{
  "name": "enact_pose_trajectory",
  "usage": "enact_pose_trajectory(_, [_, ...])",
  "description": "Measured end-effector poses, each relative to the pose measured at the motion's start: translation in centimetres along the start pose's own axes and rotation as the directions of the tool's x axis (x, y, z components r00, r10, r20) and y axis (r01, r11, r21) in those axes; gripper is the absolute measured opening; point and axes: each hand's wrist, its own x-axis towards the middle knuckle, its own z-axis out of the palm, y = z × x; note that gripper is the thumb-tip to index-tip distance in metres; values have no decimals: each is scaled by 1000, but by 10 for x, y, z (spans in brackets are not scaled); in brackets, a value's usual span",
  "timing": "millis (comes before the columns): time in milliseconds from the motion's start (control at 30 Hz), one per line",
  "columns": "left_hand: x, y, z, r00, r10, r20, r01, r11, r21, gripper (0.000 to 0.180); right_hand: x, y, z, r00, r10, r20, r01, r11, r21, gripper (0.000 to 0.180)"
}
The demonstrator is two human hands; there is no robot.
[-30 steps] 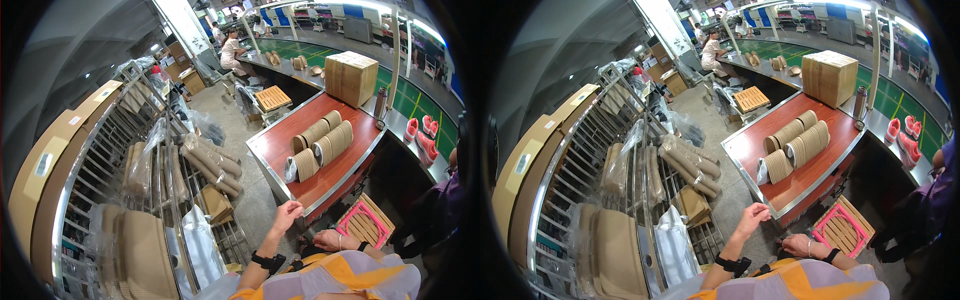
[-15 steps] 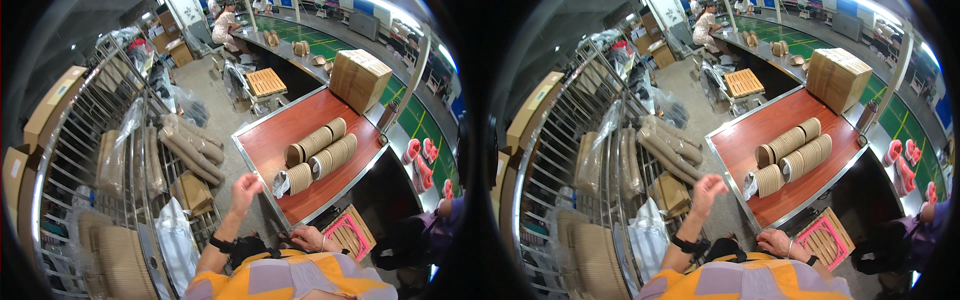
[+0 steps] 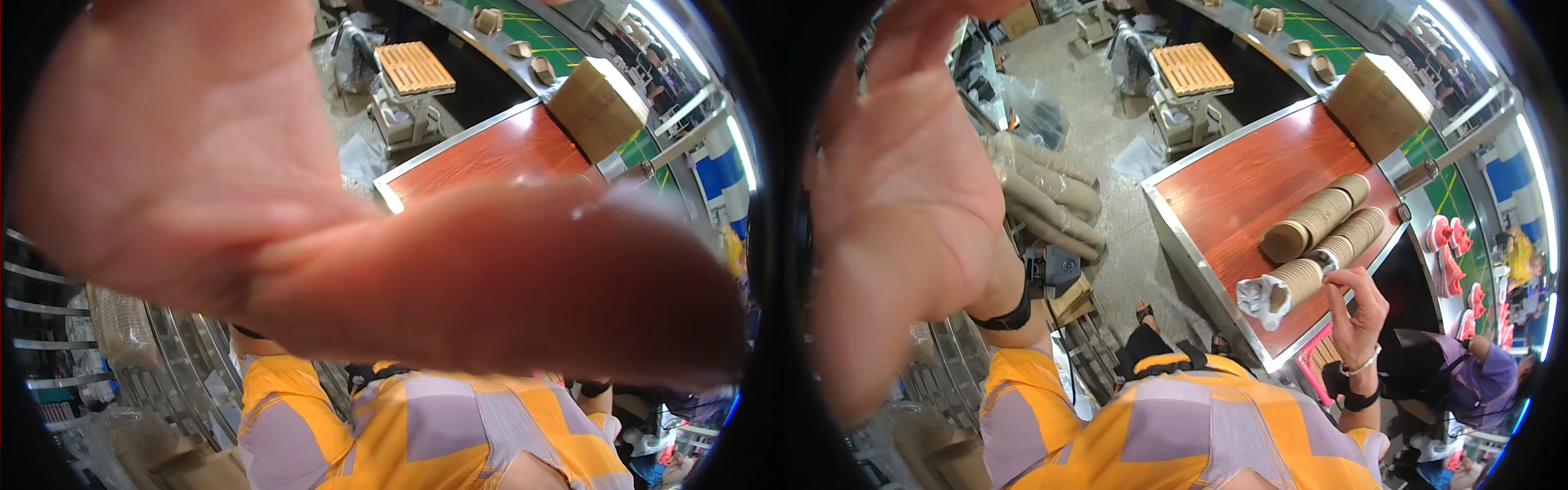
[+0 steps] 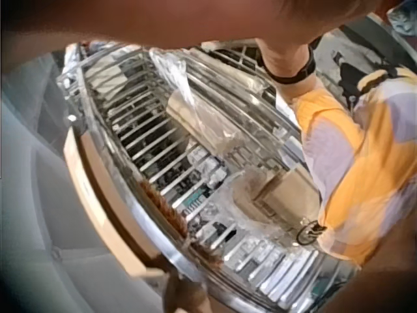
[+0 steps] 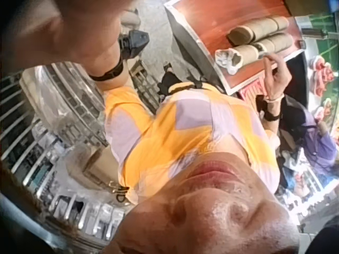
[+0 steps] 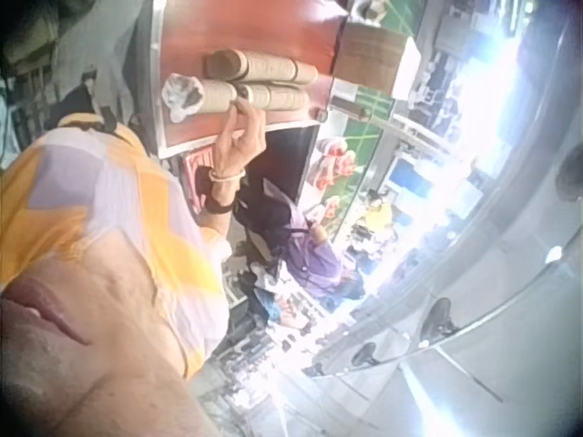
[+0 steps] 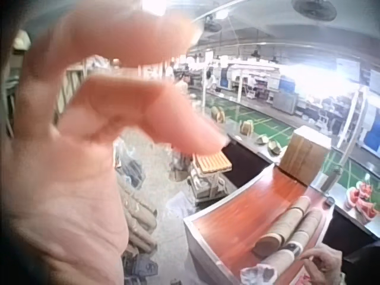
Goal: Organizing, wrapping in paper, and packaging shoe components in a factory setting.
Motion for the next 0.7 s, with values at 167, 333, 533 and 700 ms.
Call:
enact_pose_trajectory(167, [-69, -24, -100, 999, -27, 18, 31, 971, -237, 56, 40, -45, 93, 933, -227, 280, 211, 974, 87, 17])
enact_pose_trajectory(333, [-89, -96, -320, 979, -18, 203, 77, 954, -289, 44, 69, -69, 148, 862, -322, 392, 261, 944, 200, 15])
enact_pose_trajectory(533, [-97, -133, -251, 957, 86, 278, 99, 801, -590, 31, 144, -58, 203, 826, -259, 501, 201, 965, 168, 13])
enact_pose_trajectory(700, [-166, -118, -207, 819, -542, -188, 569, 724, 390, 44, 219, 9, 310, 723, -299, 623, 121, 943, 311, 10])
